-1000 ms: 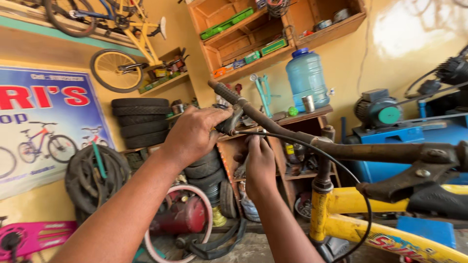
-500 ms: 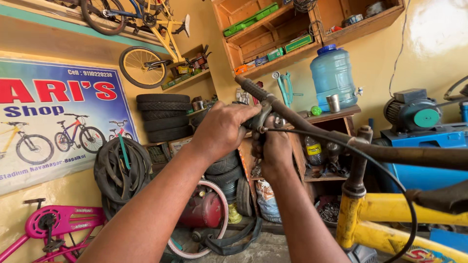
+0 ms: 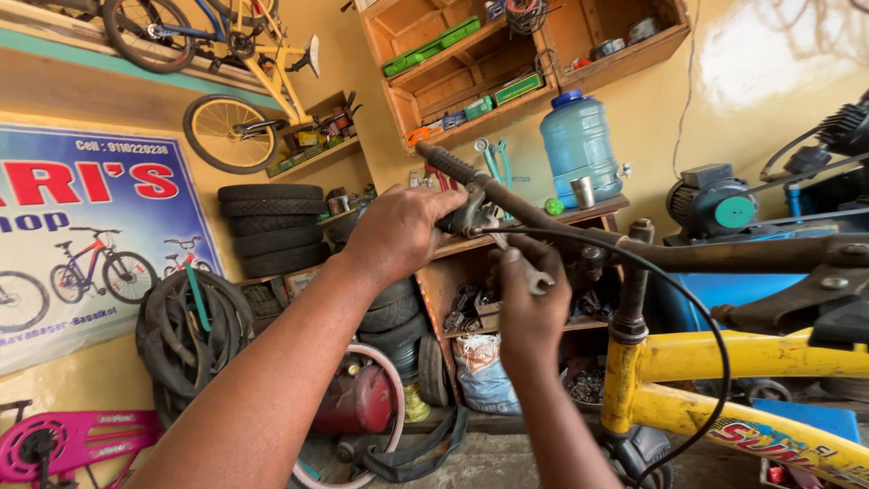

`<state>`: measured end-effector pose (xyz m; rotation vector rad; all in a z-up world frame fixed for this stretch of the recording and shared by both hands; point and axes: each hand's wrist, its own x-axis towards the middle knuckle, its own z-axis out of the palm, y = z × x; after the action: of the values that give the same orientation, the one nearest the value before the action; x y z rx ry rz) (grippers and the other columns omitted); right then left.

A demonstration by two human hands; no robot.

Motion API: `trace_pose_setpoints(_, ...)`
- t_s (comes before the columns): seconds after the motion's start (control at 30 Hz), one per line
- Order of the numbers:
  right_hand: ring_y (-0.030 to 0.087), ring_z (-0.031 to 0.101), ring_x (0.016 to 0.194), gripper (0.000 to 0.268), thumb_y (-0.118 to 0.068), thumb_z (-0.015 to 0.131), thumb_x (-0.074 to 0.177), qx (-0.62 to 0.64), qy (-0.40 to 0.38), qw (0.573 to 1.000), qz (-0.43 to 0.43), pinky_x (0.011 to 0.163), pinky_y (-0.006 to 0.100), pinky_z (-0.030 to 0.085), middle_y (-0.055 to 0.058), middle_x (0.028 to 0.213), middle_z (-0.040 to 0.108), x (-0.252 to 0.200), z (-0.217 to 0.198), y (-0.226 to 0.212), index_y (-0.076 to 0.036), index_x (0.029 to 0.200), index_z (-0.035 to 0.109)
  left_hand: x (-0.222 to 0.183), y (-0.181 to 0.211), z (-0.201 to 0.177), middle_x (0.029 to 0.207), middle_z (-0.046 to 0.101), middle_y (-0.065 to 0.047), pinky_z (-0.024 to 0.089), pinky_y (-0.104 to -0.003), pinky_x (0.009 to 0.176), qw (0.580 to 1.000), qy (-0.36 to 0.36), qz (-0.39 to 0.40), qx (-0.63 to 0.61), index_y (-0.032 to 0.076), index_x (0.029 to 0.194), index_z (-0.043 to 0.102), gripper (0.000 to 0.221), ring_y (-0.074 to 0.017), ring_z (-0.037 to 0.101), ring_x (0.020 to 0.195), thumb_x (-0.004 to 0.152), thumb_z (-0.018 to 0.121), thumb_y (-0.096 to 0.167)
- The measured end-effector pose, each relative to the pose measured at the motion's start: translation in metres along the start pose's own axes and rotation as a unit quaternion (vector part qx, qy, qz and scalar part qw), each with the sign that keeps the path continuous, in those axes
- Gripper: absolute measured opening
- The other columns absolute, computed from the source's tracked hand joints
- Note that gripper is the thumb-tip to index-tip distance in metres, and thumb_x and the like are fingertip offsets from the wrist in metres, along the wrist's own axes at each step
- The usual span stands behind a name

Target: The person adjusts the front fender and brake assembly of a yellow bicycle using a wrench and pliers at a repair station.

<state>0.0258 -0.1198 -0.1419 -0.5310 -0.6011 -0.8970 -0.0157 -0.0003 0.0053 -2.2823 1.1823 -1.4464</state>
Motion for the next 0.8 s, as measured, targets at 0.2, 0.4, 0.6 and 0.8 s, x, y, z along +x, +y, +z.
trace_pose_setpoints(0.2,0.008,0.059,0.09,0.015,-0.012,0.064,0.104,-0.153,0.048,0.983,-0.091,0.079,0.025,0.05,0.005,0.1,0.069,-0.009,0.024,0.008,-0.001,0.114,0.066,0.0,0.009,-0.007,0.095,0.074,-0.017,0.05,-0.049,0.081,1.0,0.004,0.002,-0.01,0.008,0.112,0.073,0.042,-0.0386,0.068,0.091,0.071,0.076,0.008)
trace_pose_setpoints(0.4,0.011,0.063,0.091,0.014,-0.012,0.06,0.106,-0.008,-0.028,0.998,-0.057,0.079,0.027,0.052,0.007,0.104,0.07,-0.002,0.02,0.023,-0.002,0.116,0.059,0.0,0.004,0.0,0.097,0.075,-0.016,0.05,-0.048,0.087,1.0,0.004,-0.003,0.002,0.009,0.118,0.073,0.045,-0.0351,0.07,0.093,0.077,0.064,-0.004)
trace_pose_setpoints(0.6,0.022,0.071,0.084,0.027,-0.025,0.053,0.104,0.238,0.041,0.95,0.196,0.076,0.037,0.061,0.012,0.097,0.072,0.041,0.002,0.046,-0.001,0.112,0.061,-0.003,-0.001,0.003,0.094,0.074,-0.017,0.05,-0.049,0.087,1.0,0.009,0.002,0.008,0.008,0.116,0.074,0.046,-0.0374,0.069,0.093,0.075,0.058,-0.005)
trace_pose_setpoints(0.8,0.02,0.068,0.085,0.017,-0.017,0.055,0.108,0.174,0.078,0.979,0.074,0.075,0.037,0.059,0.008,0.1,0.067,0.032,0.003,0.053,-0.005,0.12,0.055,-0.002,-0.002,0.004,0.095,0.074,-0.018,0.05,-0.049,0.087,0.999,0.023,0.022,0.007,0.007,0.115,0.073,0.043,-0.038,0.069,0.094,0.076,0.059,-0.005)
